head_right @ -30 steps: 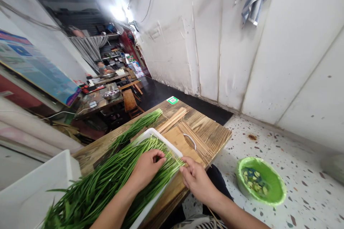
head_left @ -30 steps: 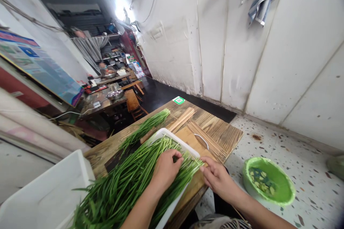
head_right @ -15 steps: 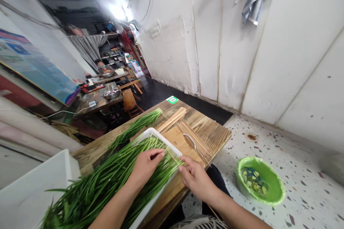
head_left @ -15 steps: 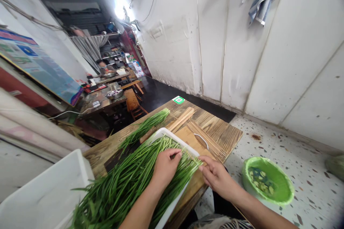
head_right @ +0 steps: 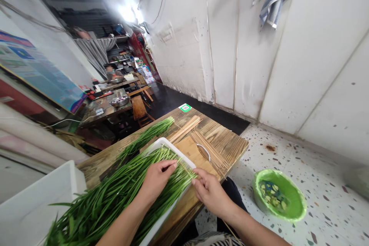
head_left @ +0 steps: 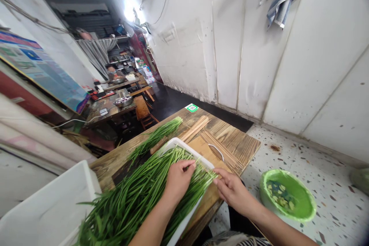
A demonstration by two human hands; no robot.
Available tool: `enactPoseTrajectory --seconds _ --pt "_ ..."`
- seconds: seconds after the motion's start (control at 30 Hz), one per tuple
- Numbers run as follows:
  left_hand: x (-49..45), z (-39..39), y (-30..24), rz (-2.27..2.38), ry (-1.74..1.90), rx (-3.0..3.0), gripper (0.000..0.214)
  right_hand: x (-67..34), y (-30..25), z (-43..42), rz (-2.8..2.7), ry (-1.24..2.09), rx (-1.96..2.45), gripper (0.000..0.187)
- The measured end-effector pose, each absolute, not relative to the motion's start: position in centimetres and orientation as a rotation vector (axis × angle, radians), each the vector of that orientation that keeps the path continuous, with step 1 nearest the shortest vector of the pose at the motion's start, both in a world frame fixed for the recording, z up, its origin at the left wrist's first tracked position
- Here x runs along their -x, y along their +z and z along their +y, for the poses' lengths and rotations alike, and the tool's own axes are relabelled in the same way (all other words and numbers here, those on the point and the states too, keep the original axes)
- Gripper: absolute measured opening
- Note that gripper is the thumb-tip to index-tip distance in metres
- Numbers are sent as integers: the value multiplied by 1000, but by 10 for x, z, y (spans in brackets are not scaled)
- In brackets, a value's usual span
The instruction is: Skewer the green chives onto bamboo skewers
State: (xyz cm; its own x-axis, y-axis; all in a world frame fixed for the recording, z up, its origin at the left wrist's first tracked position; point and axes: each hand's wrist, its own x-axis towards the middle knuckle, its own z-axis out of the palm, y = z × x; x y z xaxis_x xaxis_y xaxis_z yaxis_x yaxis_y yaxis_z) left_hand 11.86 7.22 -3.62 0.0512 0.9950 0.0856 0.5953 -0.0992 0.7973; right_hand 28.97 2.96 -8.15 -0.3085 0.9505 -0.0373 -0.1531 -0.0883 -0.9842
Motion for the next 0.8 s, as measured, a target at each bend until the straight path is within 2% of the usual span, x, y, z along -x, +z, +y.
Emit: enactPoseTrajectory --seconds 0.8 --pt "-117 72 -39 1563 876 -1813 24 -287 -82 29 -1259 1545 976 33"
